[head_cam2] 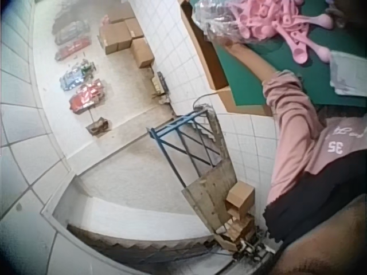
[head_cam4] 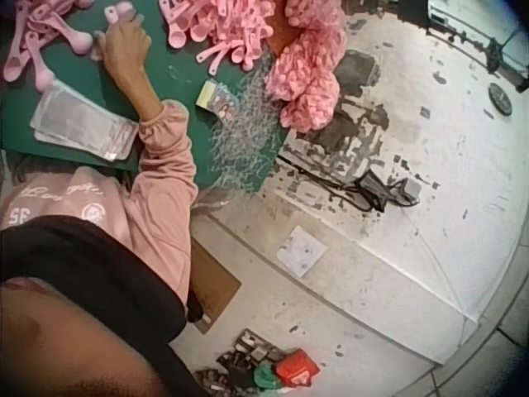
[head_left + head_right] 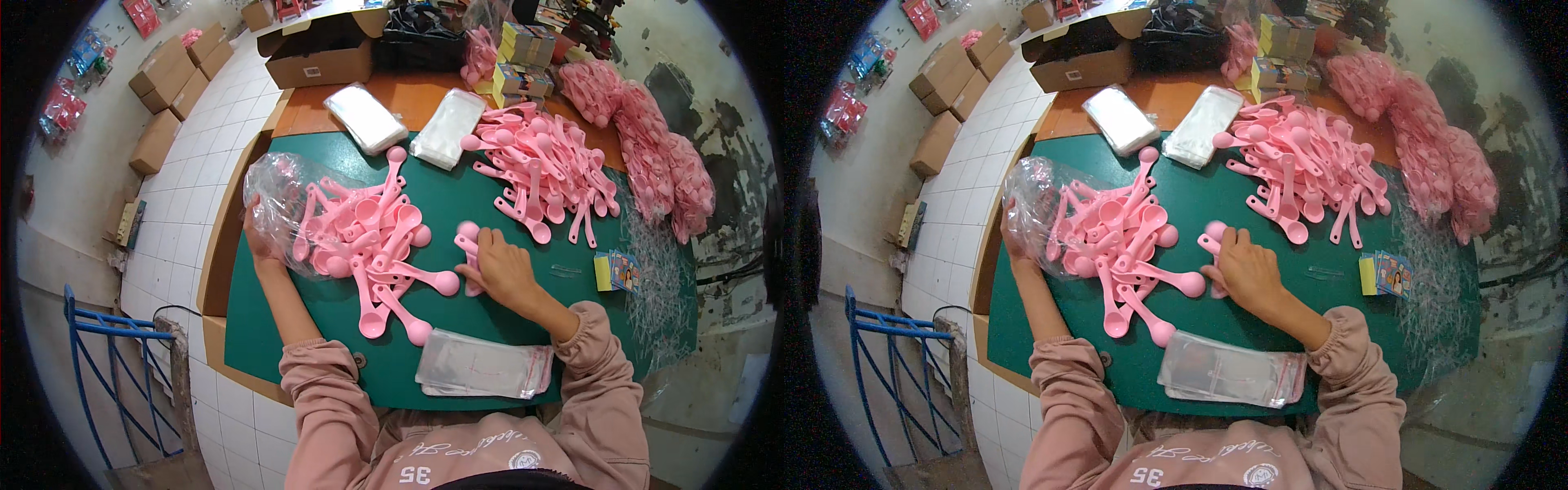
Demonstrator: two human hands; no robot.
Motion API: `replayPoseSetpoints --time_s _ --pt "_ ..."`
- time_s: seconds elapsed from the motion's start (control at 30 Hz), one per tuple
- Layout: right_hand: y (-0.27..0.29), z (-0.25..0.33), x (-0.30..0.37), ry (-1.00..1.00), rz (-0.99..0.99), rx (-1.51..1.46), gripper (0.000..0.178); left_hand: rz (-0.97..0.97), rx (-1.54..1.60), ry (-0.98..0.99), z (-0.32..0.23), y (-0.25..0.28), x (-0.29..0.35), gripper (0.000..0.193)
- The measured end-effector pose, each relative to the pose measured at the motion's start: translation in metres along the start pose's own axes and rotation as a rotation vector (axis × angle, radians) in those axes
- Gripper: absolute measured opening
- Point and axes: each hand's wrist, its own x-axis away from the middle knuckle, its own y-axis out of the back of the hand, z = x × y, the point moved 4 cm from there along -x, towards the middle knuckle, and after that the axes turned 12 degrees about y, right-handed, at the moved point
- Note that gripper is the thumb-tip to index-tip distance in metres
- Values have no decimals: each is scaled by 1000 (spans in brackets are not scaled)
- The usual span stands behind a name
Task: The person unpacks pink plastic spoons from a large bag and places them on a green table. They then pick up individual spoons, place them into small clear plastic bags with yellow paper inserts, and seal the bags. The person repeats this process for several spoons.
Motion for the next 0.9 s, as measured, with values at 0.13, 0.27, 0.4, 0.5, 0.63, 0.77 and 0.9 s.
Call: replayPoseSetpoints --time_s 0.13,0.27,0.4,0.5,0.63,0.77,0.9 --pt "-14 -23 -10 280 -244 11 23 9 -9 33 2 -7 -1 62" --pt "-13 -1 -23 335 -130 -278 24 -19 -30 35 1 -7 1 62" --pt "-29 39 -21 410 -135 -349 24 1 -42 9 2 -12 0 62" --pt "-29 50 -19 358 -89 -267 26 -20 -44 -7 1 -6 1 60" --pt "-25 59 -14 424 2 -155 33 -19 36 57 2 -2 -2 59" --pt "-31 37 -21 342 -67 -200 30 -23 30 64 4 -11 1 60" --pt "-7 30 -25 392 -128 -291 25 -31 48 62 2 -12 0 60"
